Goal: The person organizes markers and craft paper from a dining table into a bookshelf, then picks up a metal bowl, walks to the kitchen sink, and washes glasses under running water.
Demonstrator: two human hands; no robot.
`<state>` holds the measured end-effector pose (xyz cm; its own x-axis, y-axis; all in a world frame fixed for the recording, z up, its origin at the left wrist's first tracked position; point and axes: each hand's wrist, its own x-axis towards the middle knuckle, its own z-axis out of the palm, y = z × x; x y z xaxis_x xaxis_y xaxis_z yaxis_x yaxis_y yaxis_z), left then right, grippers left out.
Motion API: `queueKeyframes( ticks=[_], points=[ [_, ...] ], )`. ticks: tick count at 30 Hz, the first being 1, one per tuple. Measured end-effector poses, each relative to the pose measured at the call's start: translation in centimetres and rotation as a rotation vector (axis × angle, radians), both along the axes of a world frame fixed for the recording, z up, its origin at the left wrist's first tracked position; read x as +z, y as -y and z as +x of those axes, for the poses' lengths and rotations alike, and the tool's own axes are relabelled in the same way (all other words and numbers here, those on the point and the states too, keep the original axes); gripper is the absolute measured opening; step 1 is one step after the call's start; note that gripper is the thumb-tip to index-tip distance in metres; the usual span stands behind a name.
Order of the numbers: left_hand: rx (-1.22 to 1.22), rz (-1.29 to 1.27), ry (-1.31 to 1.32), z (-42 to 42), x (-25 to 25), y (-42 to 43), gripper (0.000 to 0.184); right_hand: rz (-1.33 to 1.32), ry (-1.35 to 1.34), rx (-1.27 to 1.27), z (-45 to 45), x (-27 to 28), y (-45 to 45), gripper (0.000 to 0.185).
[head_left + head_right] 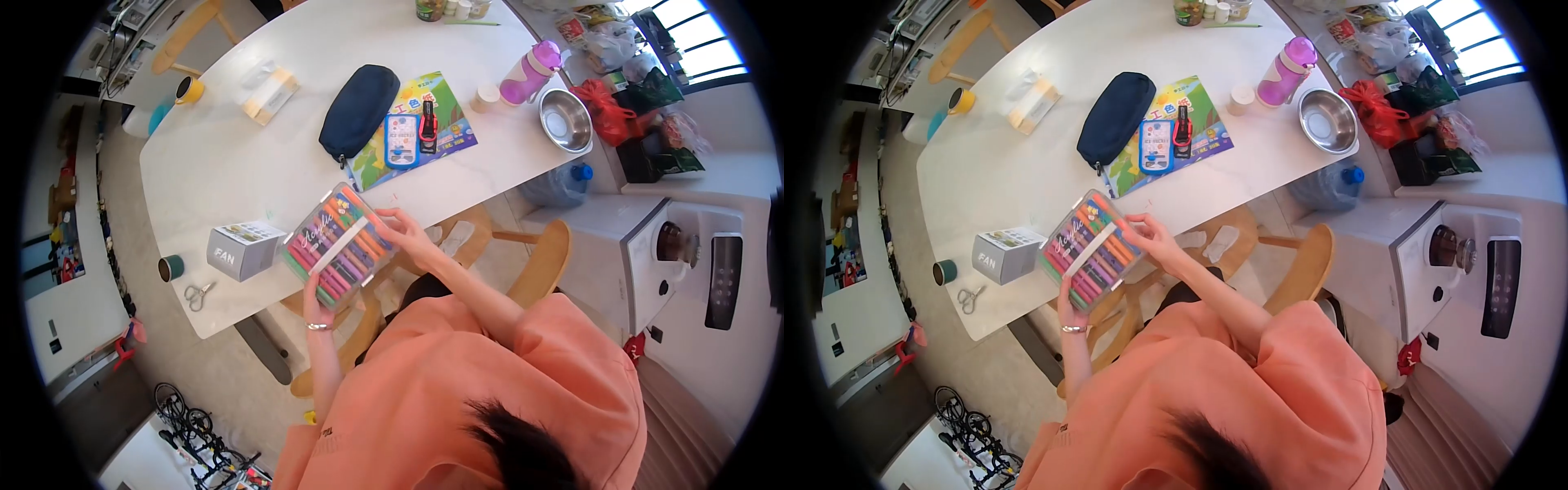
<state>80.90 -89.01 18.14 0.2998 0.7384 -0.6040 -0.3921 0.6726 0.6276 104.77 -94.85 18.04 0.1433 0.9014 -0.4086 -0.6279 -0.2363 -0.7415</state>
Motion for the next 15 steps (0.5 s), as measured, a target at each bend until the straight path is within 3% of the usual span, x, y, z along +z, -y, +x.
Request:
queueKeyframes(
  ticks=[2, 4, 5, 6, 8, 10, 12, 13, 15],
  points=[
    [-0.103, 0.008, 0.035, -0.5, 0.3, 0.4, 0.046, -0.02, 0.046, 0.033, 1.4, 1.5, 0.9, 0.042],
    [-0.05, -0.043, 0.118, -0.4, 0.6, 1.7, 0.046, -0.072, -0.041, 0.11, 3.4, 0.8, 2.2, 0.035],
    [-0.041, -0.041, 0.153, -0.9, 0.0, 2.5, 0.048, 0.068, 0.08, -0.02, 5.2, -0.5, 3.0, 0.029],
    [-0.03, -0.037, 0.191, -1.1, -0.3, 3.2, 0.049, -0.095, 0.247, -0.206, 8.1, -1.4, 3.7, 0.027],
    [-0.023, -0.027, 0.164, -1.2, 0.5, 4.0, 0.051, -0.334, 0.336, -0.9, 14.3, -2.2, 4.7, 0.024],
    [-0.041, -0.024, 0.232, -1.4, 1.0, 4.5, 0.053, -0.315, 0.322, -1.285, 23.4, -8.3, 8.1, 0.029],
    [-0.028, -0.031, 0.196, -2.0, 1.6, 4.8, 0.054, -0.458, 0.249, -1.399, 28.6, -7.5, 9.3, 0.051],
    [-0.028, -0.051, 0.212, -2.2, 2.0, 4.8, 0.054, -0.457, 0.246, -1.332, 31.0, -8.1, 9.9, 0.058],
    [-0.011, -0.07, 0.219, -2.9, 2.4, 5.3, 0.053, -0.464, 0.26, -1.211, 33.4, -8.1, 10.1, 0.053]
  ],
)
